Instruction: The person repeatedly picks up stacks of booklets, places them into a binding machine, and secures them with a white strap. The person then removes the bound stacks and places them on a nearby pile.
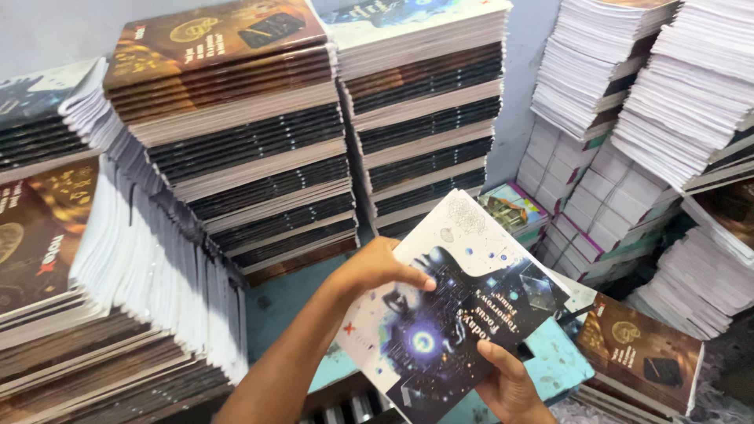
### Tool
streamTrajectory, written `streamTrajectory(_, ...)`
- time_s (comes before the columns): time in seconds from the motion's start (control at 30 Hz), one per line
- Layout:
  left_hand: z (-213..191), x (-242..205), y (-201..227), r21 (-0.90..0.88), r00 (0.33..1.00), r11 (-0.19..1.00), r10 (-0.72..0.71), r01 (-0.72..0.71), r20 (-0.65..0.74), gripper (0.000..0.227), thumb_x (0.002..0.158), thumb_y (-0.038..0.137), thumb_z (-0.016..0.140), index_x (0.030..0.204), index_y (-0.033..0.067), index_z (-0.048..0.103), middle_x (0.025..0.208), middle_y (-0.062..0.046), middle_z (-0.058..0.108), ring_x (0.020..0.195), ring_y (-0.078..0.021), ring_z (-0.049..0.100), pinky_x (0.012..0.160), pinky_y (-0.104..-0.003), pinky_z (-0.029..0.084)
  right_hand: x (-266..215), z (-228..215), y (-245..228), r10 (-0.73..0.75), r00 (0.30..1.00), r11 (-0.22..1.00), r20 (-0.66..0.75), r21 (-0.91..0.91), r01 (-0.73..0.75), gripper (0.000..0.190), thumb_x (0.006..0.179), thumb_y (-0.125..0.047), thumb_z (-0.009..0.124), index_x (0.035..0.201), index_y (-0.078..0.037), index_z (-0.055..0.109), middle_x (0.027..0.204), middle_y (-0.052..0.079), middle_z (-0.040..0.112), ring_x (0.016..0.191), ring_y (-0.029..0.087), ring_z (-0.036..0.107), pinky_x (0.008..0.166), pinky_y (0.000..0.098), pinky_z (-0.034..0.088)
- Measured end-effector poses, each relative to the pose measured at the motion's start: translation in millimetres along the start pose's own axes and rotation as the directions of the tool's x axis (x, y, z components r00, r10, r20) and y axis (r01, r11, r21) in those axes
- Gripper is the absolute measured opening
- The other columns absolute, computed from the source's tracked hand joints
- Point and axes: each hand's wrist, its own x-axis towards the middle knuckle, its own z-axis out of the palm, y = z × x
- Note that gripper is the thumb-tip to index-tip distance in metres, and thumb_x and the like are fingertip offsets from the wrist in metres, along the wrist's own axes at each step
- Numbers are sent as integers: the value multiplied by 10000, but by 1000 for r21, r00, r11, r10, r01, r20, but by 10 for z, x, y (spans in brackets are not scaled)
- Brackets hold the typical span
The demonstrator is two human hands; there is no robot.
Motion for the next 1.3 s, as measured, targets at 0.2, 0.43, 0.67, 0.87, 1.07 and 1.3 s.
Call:
streamTrajectory(0.2, 236, 947, -147, 41, 989, 999, -31, 25, 146, 685, 523, 370, 939, 1076, -11, 805, 998, -132, 802, 905, -232, 745, 861, -321, 545, 353, -255, -278, -112, 979, 992, -173, 36, 120, 483, 837, -125, 682, 1297, -4, 597, 1154, 145, 722, 1009, 294, 706, 915, 484, 564)
streamTrajectory(0.43, 364, 1443, -143, 308, 987, 951, 71, -24, -143, 782, 558, 516, 896, 1131, 10, 732, 1059, -196, 761, 977, -325, 739, 854, -410, 566, 950, -690, -470, -92, 933, 995, -348, 10, 101, 436, 825, -136, 694, 1237, -14, 621, 1118, 129, 709, 994, 274, 710, 941, 474, 570)
streamTrajectory(0.67, 434, 1275, -802, 395, 848, 868, -53, 300, -528, 690, 682, 476, 836, 1174, 9, 707, 1203, -244, 706, 1122, -392, 681, 929, -458, 542, 1550, -1091, -369, -20, 891, 994, -454, 82, 65, 325, 824, -135, 702, 1138, -61, 654, 1124, 99, 704, 1024, 288, 689, 981, 493, 532)
streamTrajectory(0.87, 885, 1300, -1527, -503, 787, 731, -599, 462, -147, 619, 751, 441, 817, 1195, 32, 680, 1056, -215, 742, 933, -389, 735, 842, -570, 574, 1832, -1214, -280, 4, 900, 982, -435, 170, 78, 350, 814, -121, 698, 1154, -52, 646, 1137, 116, 701, 1042, 298, 687, 1006, 502, 532)
streamTrajectory(1.07, 1176, 1531, -1525, -817, 770, 494, -630, 297, -101, 427, 835, 109, 784, 1184, -72, 616, 1016, -237, 751, 846, -382, 765, 699, -601, 627, 2101, -1263, -398, 44, 907, 977, -419, 206, 48, 395, 819, -129, 698, 1194, -24, 629, 1170, 139, 690, 1082, 316, 670, 1015, 515, 523)
streamTrajectory(1.3, 1225, 1702, -1442, -908, 709, 401, -676, 123, -202, 422, 779, -41, 817, 1140, -105, 609, 1000, -235, 732, 799, -351, 756, 643, -520, 640, 1964, -1243, -752, 228, 907, 970, -355, 6, -241, 466, 848, -231, 727, 1227, 4, 592, 1254, 163, 671, 1124, 290, 690, 990, 458, 583)
